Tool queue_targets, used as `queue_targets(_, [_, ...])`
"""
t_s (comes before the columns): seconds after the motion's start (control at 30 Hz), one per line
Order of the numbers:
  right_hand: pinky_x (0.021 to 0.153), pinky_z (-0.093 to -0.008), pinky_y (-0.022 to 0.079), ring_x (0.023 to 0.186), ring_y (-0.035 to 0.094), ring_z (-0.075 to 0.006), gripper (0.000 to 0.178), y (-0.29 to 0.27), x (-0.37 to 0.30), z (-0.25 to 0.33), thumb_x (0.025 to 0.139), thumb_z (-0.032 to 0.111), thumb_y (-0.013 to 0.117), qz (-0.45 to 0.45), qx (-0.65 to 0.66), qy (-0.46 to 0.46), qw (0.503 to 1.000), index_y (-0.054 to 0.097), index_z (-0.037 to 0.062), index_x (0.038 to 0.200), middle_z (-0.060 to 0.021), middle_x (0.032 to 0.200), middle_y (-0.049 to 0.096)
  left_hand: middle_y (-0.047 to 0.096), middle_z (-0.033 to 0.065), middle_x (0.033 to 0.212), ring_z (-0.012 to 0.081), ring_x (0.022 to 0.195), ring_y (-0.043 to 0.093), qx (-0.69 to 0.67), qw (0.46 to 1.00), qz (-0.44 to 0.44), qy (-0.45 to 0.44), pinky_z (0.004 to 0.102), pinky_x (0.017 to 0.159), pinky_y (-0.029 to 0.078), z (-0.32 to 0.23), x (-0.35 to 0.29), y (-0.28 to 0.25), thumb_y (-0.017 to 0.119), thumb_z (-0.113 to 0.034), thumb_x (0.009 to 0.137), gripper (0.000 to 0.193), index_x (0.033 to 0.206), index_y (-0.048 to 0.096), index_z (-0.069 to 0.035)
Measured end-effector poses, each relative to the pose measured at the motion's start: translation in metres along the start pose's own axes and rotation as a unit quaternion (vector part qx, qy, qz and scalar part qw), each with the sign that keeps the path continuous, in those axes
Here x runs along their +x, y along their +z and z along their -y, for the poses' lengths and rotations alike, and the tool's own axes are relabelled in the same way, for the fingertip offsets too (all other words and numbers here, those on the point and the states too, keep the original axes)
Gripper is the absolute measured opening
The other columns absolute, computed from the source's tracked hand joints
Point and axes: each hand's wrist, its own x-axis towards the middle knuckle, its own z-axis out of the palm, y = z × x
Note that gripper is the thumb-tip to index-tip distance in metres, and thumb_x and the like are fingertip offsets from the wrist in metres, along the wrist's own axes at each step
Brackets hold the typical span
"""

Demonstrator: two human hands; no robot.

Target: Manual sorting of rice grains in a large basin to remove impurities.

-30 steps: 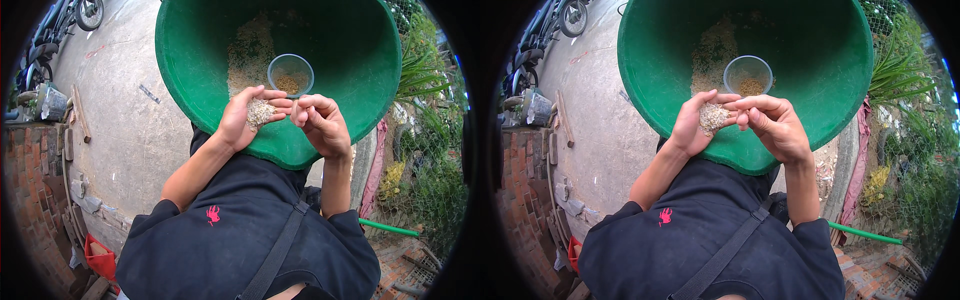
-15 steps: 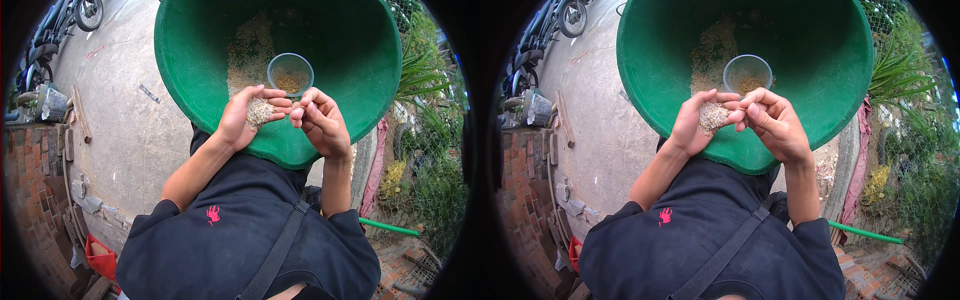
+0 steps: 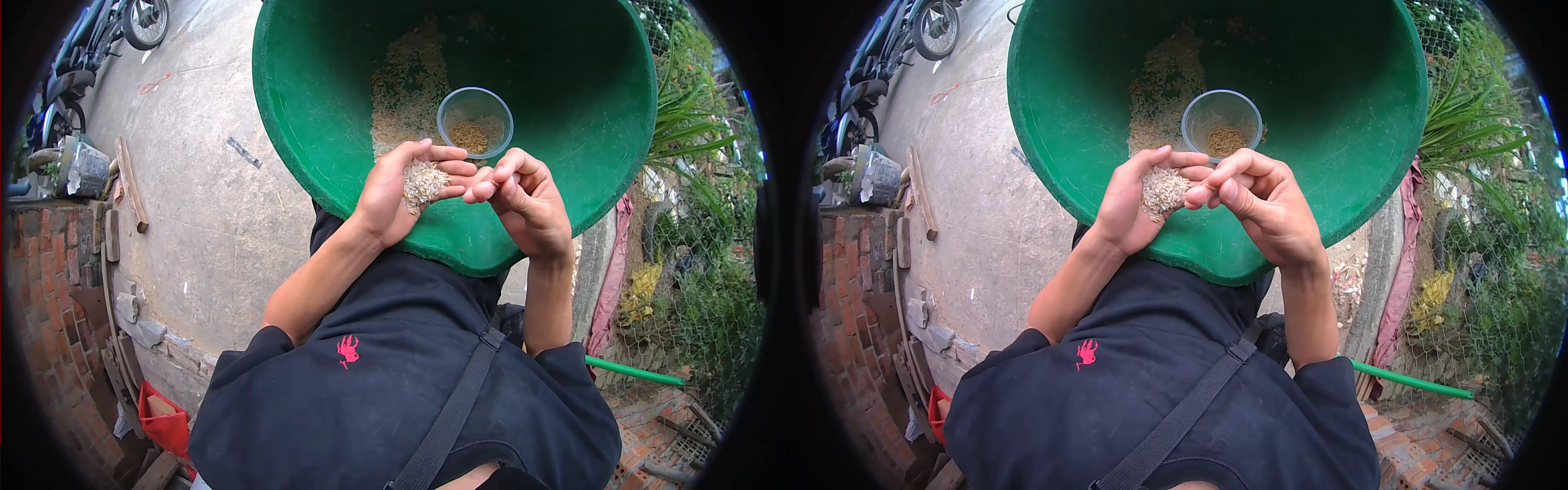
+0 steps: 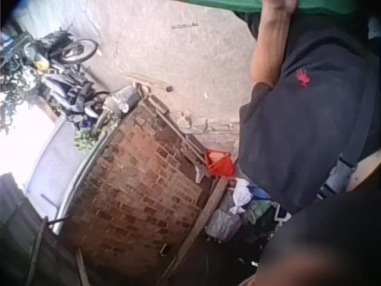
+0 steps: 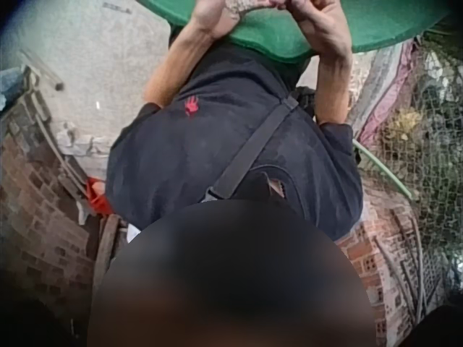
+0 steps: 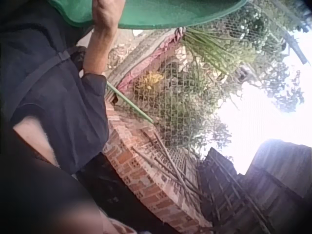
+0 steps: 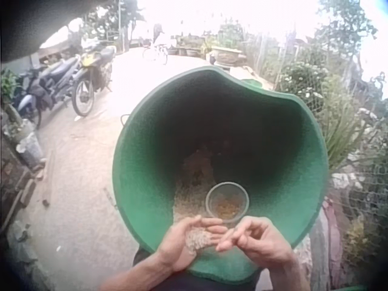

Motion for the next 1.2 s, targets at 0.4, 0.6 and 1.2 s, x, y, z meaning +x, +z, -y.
queue_targets(0.4, [0.087, -0.0368, 0.051, 0.107, 0.065, -0.0274, 0.013, 0.017, 0.026, 0.002, 0.091, 0.000, 0.062, -0.240, -0.693, -0.239, 0.636, 0.072, 0.0024, 0.099, -0.0099, 0.109, 0.072, 0.069, 0.0243, 0.107, 0.0339, 0.098, 0.071, 0.000, 1.000, -0.007, 0.004, 0.0392, 0.088, 0.059, -0.004, -0.002, 0.002, 0.037, -0.027, 0.104, 0.047, 0.120, 0.056, 0.014])
queue_targets(0.6, [0.087, -0.0348, 0.052, 0.103, 0.065, -0.0244, 0.011, 0.019, 0.020, -0.001, 0.089, 0.001, 0.068, -0.209, -0.673, -0.218, 0.675, 0.072, 0.0021, 0.099, -0.0094, 0.109, 0.071, 0.069, 0.0236, 0.107, 0.0323, 0.097, 0.071, 0.003, 1.000, -0.007, -0.003, 0.0382, 0.087, 0.059, -0.003, -0.003, 0.002, 0.038, -0.026, 0.104, 0.046, 0.120, 0.056, 0.013])
queue_targets(1.2, [0.104, -0.0429, 0.039, 0.127, 0.049, -0.0296, 0.031, 0.030, 0.016, -0.021, 0.074, 0.008, 0.077, 0.063, -0.714, -0.181, 0.673, 0.072, 0.0143, 0.104, -0.0057, 0.133, 0.057, 0.065, 0.0082, 0.109, 0.0147, 0.091, 0.066, -0.019, 0.998, -0.055, 0.019, 0.0300, 0.070, 0.055, 0.001, -0.004, -0.004, 0.039, -0.036, 0.106, 0.037, 0.119, 0.058, -0.006])
